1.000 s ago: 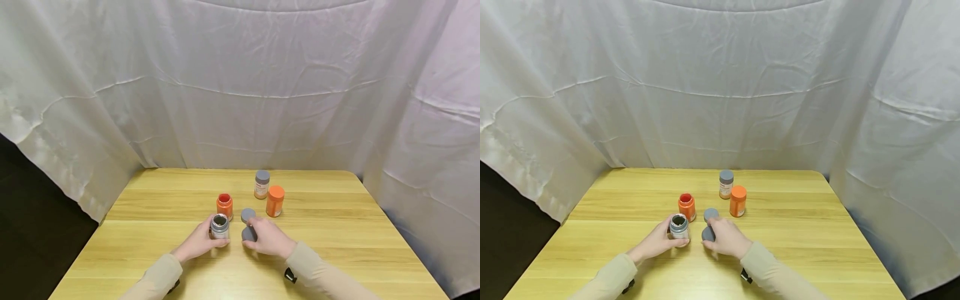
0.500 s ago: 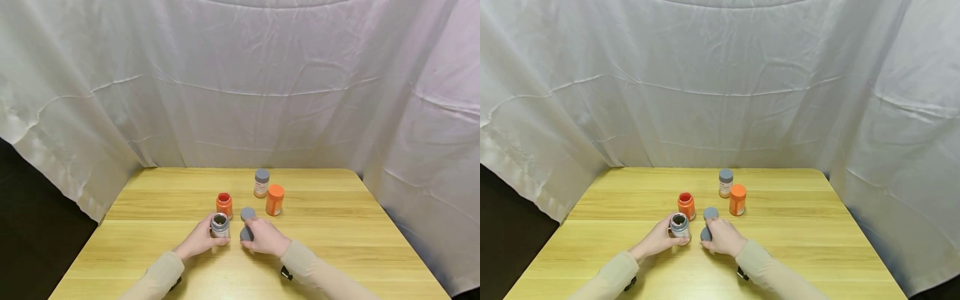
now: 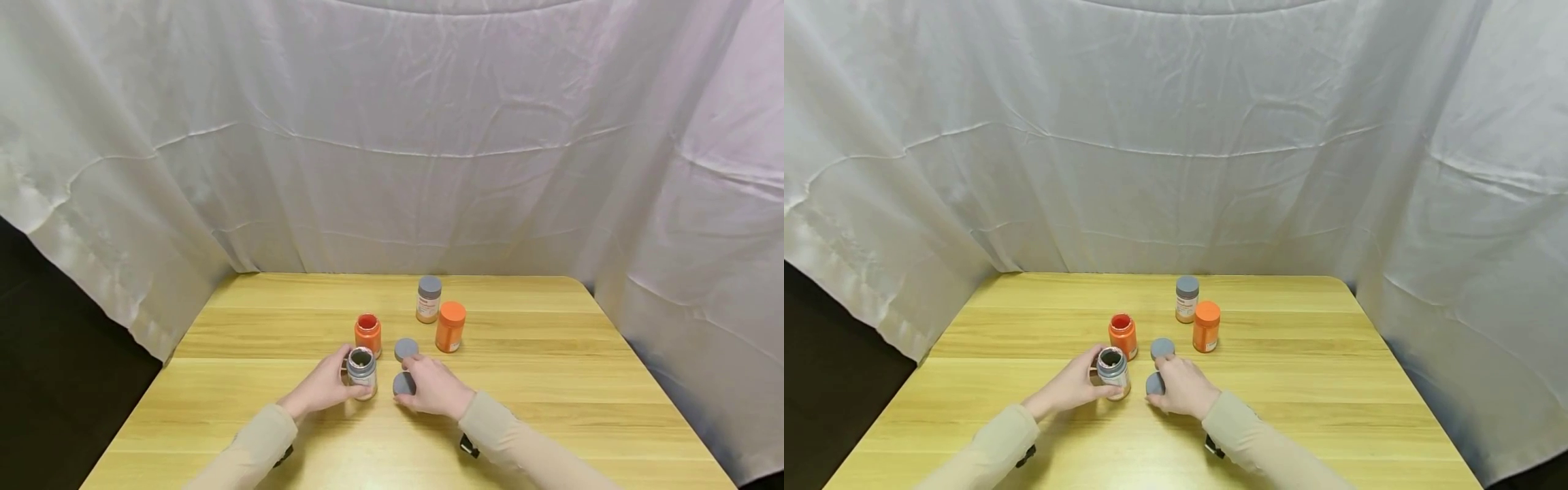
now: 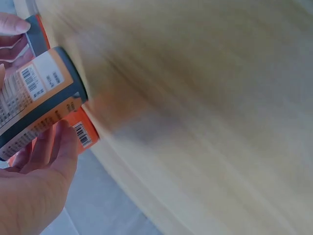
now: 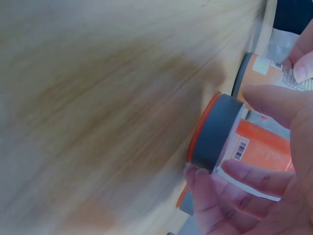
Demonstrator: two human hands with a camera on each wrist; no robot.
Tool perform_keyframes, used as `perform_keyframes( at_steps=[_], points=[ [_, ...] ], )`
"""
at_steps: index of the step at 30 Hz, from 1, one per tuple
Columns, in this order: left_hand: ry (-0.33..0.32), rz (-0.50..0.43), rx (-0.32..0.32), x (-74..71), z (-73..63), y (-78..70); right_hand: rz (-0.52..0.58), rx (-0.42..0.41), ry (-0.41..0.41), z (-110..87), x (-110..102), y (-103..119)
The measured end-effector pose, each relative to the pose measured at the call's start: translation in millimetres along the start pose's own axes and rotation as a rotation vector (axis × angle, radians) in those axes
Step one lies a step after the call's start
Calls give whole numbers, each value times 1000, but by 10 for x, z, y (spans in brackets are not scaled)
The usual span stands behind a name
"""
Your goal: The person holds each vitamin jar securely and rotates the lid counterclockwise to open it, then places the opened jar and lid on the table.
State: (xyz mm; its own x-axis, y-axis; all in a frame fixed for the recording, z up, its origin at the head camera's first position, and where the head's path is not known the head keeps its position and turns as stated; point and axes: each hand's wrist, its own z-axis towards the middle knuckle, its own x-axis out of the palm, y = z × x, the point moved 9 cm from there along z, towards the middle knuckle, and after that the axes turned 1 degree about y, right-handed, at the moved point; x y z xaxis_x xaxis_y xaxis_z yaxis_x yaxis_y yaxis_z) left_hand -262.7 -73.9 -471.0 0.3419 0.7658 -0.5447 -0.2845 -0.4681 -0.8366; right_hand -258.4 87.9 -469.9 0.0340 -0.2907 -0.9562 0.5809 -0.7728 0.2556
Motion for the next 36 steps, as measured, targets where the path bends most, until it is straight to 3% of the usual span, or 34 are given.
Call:
perform_keyframes(
  at_steps=[9,15,19,23,28,32,36],
  points=[
    [-3,57,30,-34,7,-73,-21,11,10,-6,14,-18],
    [-13,90,9,-42,2,-77,18,28,14,4,7,-42],
    [-24,91,-12,-119,-18,-97,81,43,14,-11,-33,-74],
    [-67,78,-18,-255,-21,-190,156,46,-54,-46,-180,-140],
    [-188,83,12,-433,49,-443,234,76,-180,-117,-397,-326],
    [-277,97,76,-510,144,-783,328,148,-230,-186,-540,-530],
    [-319,119,135,-485,260,-1153,436,223,-249,-271,-669,-740]
  ],
)
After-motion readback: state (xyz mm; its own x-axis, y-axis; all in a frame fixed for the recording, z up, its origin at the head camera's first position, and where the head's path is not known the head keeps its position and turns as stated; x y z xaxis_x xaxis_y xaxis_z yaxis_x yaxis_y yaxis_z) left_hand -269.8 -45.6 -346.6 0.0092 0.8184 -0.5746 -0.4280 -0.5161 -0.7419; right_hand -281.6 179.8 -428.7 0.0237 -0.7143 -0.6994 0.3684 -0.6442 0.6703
